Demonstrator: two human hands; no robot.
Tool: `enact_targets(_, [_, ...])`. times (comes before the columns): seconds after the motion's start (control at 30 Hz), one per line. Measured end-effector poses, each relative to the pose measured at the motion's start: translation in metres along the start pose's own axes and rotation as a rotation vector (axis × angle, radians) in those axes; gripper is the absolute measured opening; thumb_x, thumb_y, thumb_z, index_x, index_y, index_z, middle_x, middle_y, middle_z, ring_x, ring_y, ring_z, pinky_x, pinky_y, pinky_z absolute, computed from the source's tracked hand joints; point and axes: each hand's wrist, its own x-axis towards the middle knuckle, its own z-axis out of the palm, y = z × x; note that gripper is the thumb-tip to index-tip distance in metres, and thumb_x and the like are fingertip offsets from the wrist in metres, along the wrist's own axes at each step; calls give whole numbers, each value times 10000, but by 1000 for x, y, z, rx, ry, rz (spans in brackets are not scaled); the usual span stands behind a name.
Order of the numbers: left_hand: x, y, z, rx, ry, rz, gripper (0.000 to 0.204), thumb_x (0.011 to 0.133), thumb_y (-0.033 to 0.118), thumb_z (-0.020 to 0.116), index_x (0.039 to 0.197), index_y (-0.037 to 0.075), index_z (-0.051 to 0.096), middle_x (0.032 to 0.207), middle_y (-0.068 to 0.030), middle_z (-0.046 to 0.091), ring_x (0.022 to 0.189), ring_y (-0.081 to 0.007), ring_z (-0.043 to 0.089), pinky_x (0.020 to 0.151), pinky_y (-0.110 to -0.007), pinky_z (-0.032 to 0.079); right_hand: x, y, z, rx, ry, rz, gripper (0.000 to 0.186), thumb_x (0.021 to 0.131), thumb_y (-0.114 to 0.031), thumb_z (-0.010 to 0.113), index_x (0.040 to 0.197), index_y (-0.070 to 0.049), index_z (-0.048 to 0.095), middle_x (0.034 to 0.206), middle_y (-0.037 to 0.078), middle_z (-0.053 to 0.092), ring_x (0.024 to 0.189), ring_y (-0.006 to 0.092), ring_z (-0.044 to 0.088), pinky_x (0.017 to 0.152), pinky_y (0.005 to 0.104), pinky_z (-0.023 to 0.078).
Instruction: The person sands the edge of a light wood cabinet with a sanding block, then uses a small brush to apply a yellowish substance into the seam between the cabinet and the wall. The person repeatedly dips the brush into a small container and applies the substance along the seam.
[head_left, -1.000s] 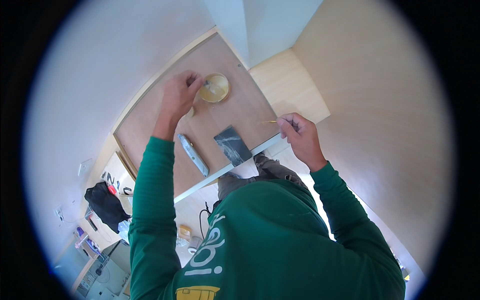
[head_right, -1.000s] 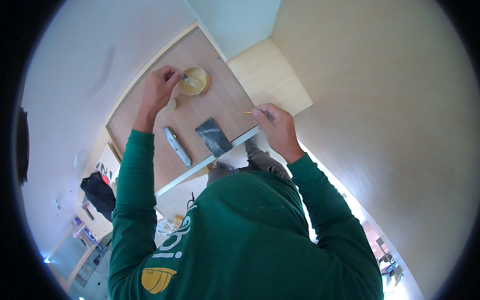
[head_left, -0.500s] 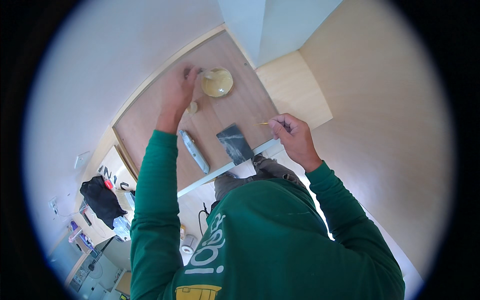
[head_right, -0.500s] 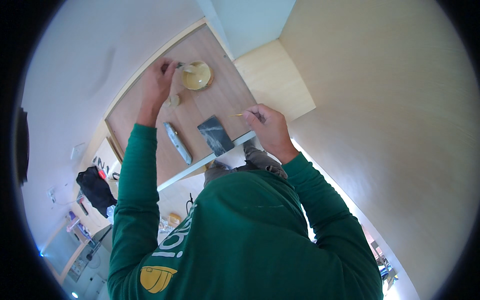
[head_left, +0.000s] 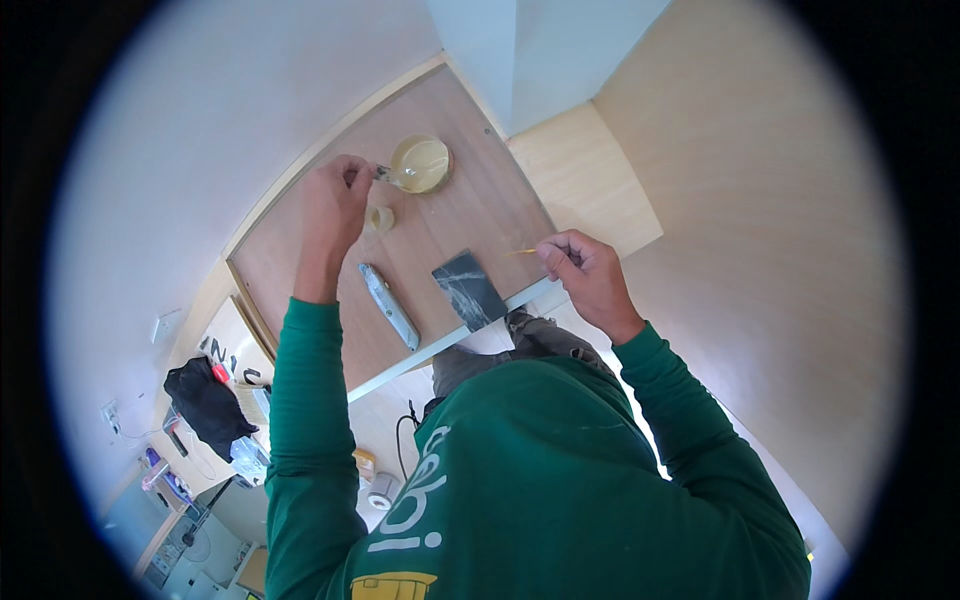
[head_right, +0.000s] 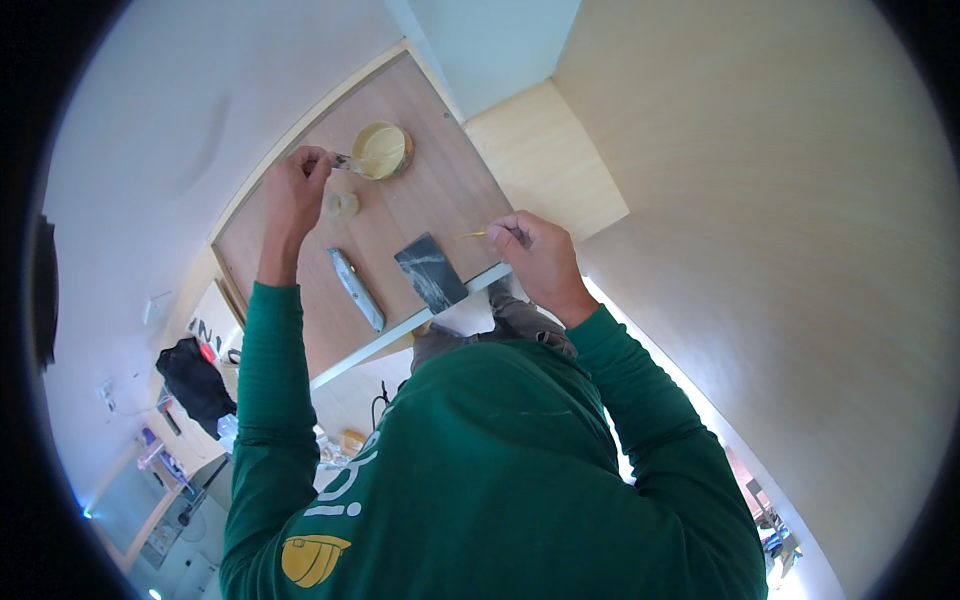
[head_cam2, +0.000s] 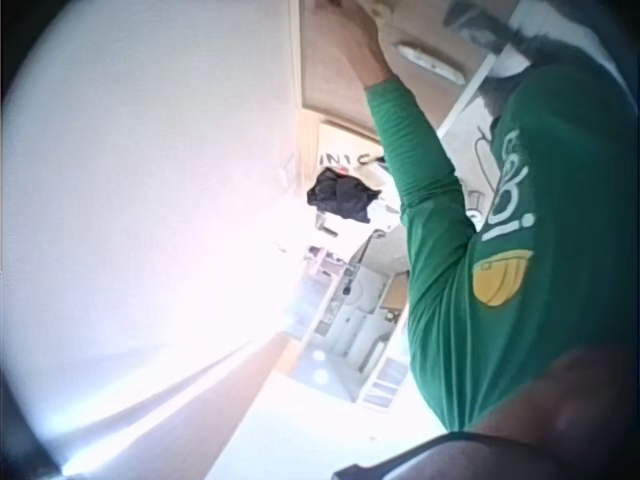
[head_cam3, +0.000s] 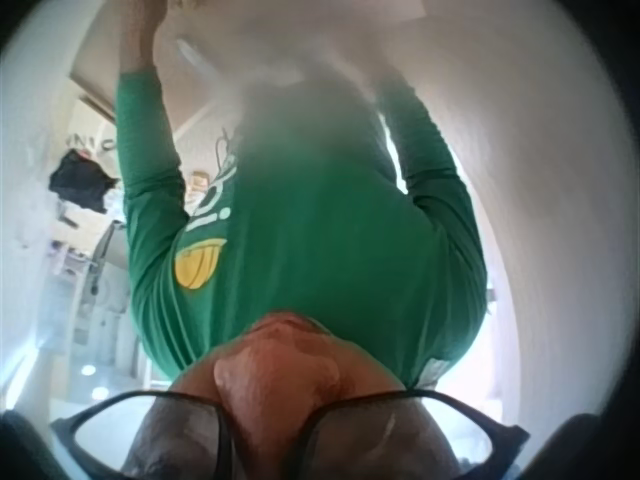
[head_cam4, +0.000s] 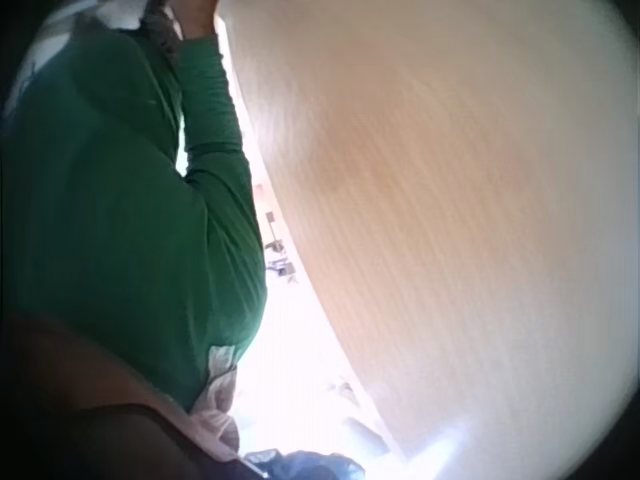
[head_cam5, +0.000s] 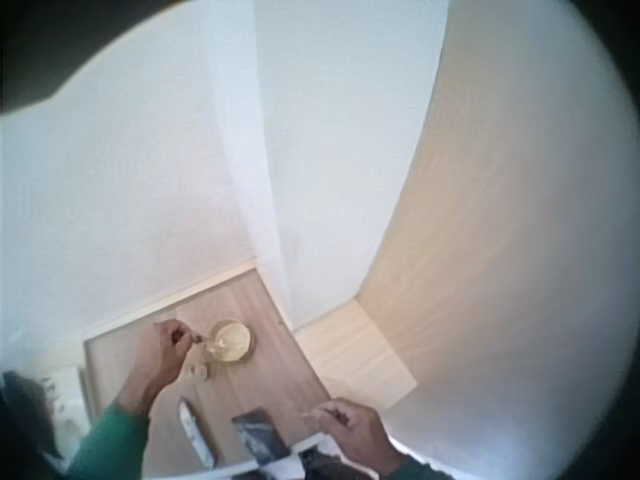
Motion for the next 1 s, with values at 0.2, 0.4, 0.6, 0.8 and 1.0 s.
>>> enact_targets(0.2, [16, 0, 30, -33, 191, 156, 330, 995, 309, 704, 1056, -6, 781, 884, -195, 776, 792, -312, 755, 744, -399, 568, 6, 11, 7, 0, -27, -28, 226, 1048, -180, 698, 1100, 39, 719, 848, 23, 687, 769, 78, 587, 706, 266, 501])
enact_targets(0.4, [1, -11, 4, -12, 21, 46, 337, 993, 318, 704, 1054, -3, 785, 885, -212, 769, 774, -330, 741, 739, -408, 567, 1, 11, -2, -28, -24, -6, 219, 1056, -176, 688, 1102, 36, 718, 857, 23, 683, 789, 87, 605, 725, 269, 512])
enact_targets(0.6, [30, -17, 14, 138, 187, 200, 323, 1005, 278, 693, 1030, -35, 772, 819, -175, 751, 742, -246, 721, 719, -376, 550, 0, 15, 3, -65, -54, -40, 225, 1067, -185, 675, 1109, 32, 716, 865, 26, 677, 801, 97, 621, 745, 270, 525])
enact_targets(0.8, [8, -22, 6, -48, -51, 49, 309, 979, 265, 712, 994, -38, 766, 740, -167, 696, 678, -235, 662, 686, -390, 527, -6, 17, -5, -117, -33, -14, 242, 1066, -202, 677, 1121, 30, 722, 891, 35, 699, 797, 99, 626, 742, 277, 533])
enact_targets(1.0, [14, -14, 6, -73, -146, 55, 299, 1006, 249, 693, 984, -41, 765, 751, -80, 700, 702, -139, 630, 679, -326, 497, -6, 16, -1, -142, -35, -50, 260, 1067, -218, 677, 1123, 32, 723, 892, 39, 703, 789, 104, 631, 736, 283, 532])
